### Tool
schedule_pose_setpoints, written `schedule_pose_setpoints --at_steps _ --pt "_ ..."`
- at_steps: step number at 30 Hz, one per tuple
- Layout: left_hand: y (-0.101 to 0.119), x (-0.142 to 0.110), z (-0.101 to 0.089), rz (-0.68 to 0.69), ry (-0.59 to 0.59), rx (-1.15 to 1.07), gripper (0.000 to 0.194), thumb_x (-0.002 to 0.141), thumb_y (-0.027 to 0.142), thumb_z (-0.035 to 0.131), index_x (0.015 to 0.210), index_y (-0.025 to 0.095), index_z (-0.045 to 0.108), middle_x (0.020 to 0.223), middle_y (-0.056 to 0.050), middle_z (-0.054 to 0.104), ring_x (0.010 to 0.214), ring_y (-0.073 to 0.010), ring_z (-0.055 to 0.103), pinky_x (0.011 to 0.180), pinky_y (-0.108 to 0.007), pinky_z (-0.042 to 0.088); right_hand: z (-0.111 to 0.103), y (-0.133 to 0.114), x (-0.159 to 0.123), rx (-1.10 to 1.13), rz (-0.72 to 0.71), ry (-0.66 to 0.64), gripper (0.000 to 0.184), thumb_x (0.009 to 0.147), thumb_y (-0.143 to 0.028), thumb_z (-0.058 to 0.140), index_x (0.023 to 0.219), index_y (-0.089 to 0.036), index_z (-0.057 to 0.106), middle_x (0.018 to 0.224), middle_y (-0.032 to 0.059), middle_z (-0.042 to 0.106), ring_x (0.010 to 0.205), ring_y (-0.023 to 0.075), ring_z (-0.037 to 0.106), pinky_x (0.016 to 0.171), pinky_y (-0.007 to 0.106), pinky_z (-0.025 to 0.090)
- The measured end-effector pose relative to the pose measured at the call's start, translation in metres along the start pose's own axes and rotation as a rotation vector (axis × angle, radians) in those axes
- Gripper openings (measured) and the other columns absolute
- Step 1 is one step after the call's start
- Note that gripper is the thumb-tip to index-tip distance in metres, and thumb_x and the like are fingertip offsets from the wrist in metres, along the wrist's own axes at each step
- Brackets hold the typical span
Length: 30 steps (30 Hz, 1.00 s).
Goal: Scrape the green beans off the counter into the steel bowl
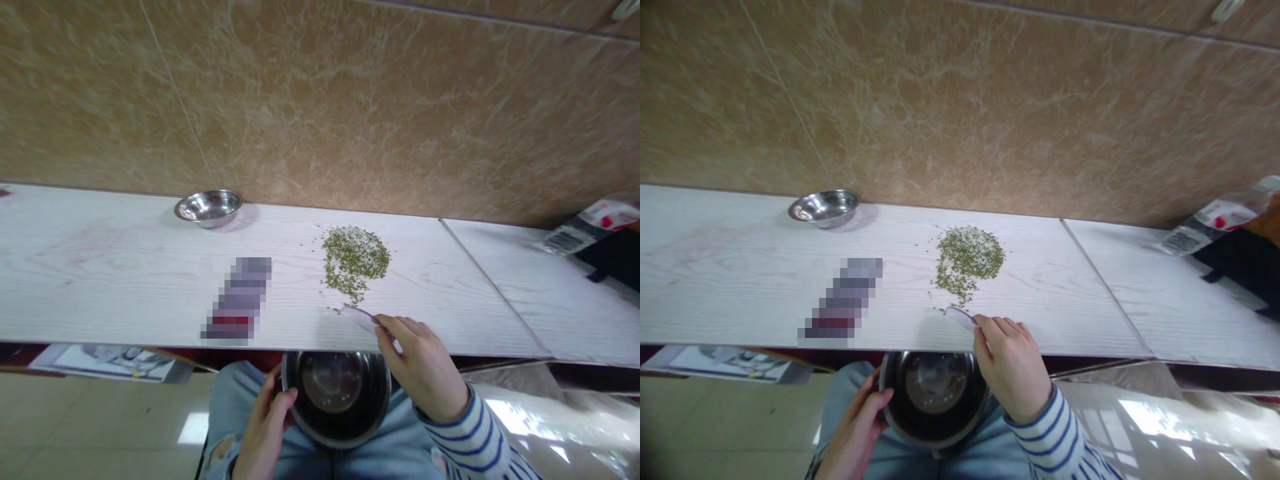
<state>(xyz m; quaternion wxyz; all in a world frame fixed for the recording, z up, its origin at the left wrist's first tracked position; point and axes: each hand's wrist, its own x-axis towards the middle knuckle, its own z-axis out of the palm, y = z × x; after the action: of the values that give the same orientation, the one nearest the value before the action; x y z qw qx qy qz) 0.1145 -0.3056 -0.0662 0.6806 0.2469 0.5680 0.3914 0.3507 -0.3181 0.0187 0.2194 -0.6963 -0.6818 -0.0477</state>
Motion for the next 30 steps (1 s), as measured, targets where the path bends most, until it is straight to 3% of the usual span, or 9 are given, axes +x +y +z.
schedule_pose_setpoints --at_steps 13,23,30 --pt "0.002 0.002 -0.001 0.010 -0.023 -0.011 0.054 0.069 0.039 0.076 0.118 0.020 0.067 0.130 -0.009 0.068 0.116 -0.0325 0.062 0.076 -0.035 0.056 0.004 0.007 0.006 -0.011 0.022 -0.018 0.026 0.096 -0.019 0.045 0.108 -0.018 0.068 0.093 0.0067 0.076 0.083 0.0209 0.070 0.078 0.034 0.052" --pt "0.006 0.002 -0.003 0.052 0.046 -0.007 0.054 0.068 0.040 0.073 0.118 0.021 0.068 0.122 -0.008 0.073 0.109 -0.0315 0.066 0.072 -0.034 0.055 0.012 -0.007 0.018 0.003 -0.026 -0.056 0.023 0.097 -0.017 0.048 0.109 -0.019 0.068 0.099 0.0064 0.076 0.089 0.0205 0.071 0.077 0.033 0.049" --pt "0.005 0.006 -0.013 0.037 0.006 0.007 0.061 0.070 0.042 0.074 0.125 0.018 0.061 0.129 -0.012 0.068 0.117 -0.0338 0.061 0.073 -0.034 0.056 0.014 -0.010 0.023 -0.006 -0.030 -0.036 0.025 0.098 -0.018 0.047 0.110 -0.020 0.068 0.099 0.0063 0.077 0.089 0.0201 0.070 0.076 0.033 0.048"
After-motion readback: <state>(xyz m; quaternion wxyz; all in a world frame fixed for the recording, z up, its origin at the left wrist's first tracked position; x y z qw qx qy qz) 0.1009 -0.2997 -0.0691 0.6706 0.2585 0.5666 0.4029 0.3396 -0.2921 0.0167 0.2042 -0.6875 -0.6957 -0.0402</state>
